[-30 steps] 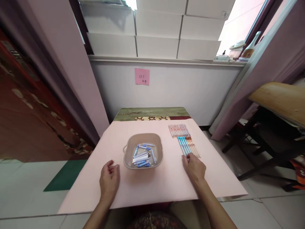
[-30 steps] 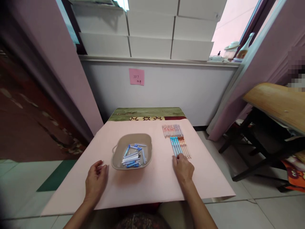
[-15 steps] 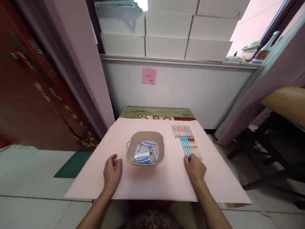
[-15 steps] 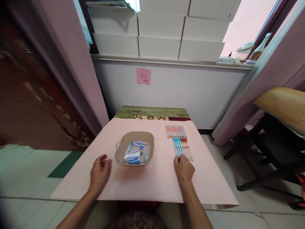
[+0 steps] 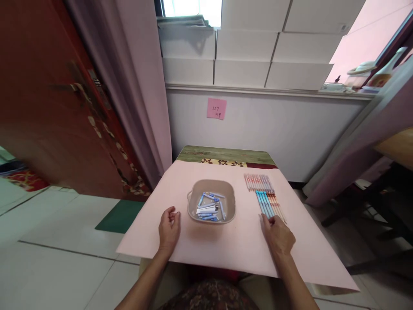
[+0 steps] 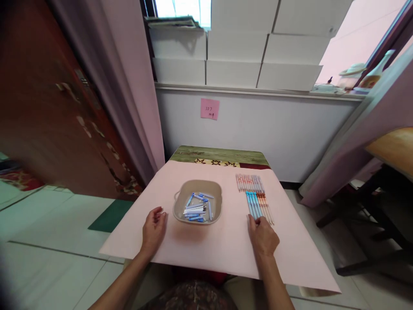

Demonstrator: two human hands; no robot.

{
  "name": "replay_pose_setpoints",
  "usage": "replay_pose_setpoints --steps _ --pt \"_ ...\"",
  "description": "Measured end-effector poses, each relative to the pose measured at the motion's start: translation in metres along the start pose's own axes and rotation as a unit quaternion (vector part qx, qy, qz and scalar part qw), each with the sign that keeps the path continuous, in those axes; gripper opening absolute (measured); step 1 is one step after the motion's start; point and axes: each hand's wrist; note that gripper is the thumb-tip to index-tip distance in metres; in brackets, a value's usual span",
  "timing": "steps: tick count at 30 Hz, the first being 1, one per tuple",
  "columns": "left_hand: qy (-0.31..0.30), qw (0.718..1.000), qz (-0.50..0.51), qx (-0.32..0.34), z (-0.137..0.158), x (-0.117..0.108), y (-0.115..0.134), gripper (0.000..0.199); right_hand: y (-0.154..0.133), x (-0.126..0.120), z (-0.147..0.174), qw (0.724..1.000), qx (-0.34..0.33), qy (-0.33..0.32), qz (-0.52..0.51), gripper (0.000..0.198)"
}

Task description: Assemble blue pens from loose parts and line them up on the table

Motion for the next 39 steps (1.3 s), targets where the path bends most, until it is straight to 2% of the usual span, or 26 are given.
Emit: replay_pose_setpoints --steps 3,6,8,11,13,16,20,24,32,35,37,39 --pt "-0.022 0.999 0.026 -0.006 0.000 -0.002 0.005 0.041 0.001 0.002 0.007 0.998 -0.022 0.027 -0.053 0.041" --pt "-0.063 0.997 0.048 -0.005 -0.007 -0.001 0.015 0.039 -0.010 0.000 0.015 0.988 -0.082 0.037 -0.128 0.038" --pt "-0.085 0.994 0.069 -0.018 -0.014 0.003 0.023 0.042 -0.025 -0.005 0.018 0.974 -0.129 0.045 -0.178 0.037" --pt "-0.105 0.983 0.124 -0.080 -0.024 0.011 0.034 0.048 -0.054 -0.017 0.018 0.951 -0.195 0.055 -0.233 0.036" --pt "-0.123 0.974 0.147 -0.122 -0.028 0.015 0.040 0.050 -0.073 -0.025 0.016 0.940 -0.225 0.052 -0.249 0.033" --pt "-0.160 0.966 0.137 -0.150 -0.029 0.018 0.046 0.049 -0.096 -0.030 0.009 0.933 -0.255 0.031 -0.254 0.027" --pt "-0.190 0.961 0.127 -0.155 -0.026 0.018 0.054 0.044 -0.112 -0.024 -0.002 0.939 -0.247 -0.029 -0.236 0.018" --pt "-0.206 0.957 0.117 -0.165 -0.021 0.014 0.061 0.042 -0.114 -0.013 -0.008 0.942 -0.230 -0.063 -0.234 0.019" --pt "-0.225 0.950 0.115 -0.186 -0.007 0.003 0.059 0.042 -0.106 -0.008 -0.002 0.933 -0.227 -0.063 -0.271 0.018" --pt "-0.205 0.954 0.103 -0.190 -0.009 -0.003 0.055 0.043 -0.101 -0.012 0.001 0.938 -0.221 -0.061 -0.259 0.016" --pt "-0.187 0.961 0.095 -0.182 -0.013 -0.009 0.055 0.044 -0.099 -0.019 0.003 0.945 -0.220 -0.037 -0.240 0.016" --pt "-0.164 0.971 0.070 -0.161 -0.018 -0.016 0.058 0.044 -0.102 -0.028 0.003 0.943 -0.246 -0.015 -0.225 0.016"
Point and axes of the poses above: each hand's wrist, its own z-axis away from the middle knuckle, its own x-axis out of the palm, y = z × x
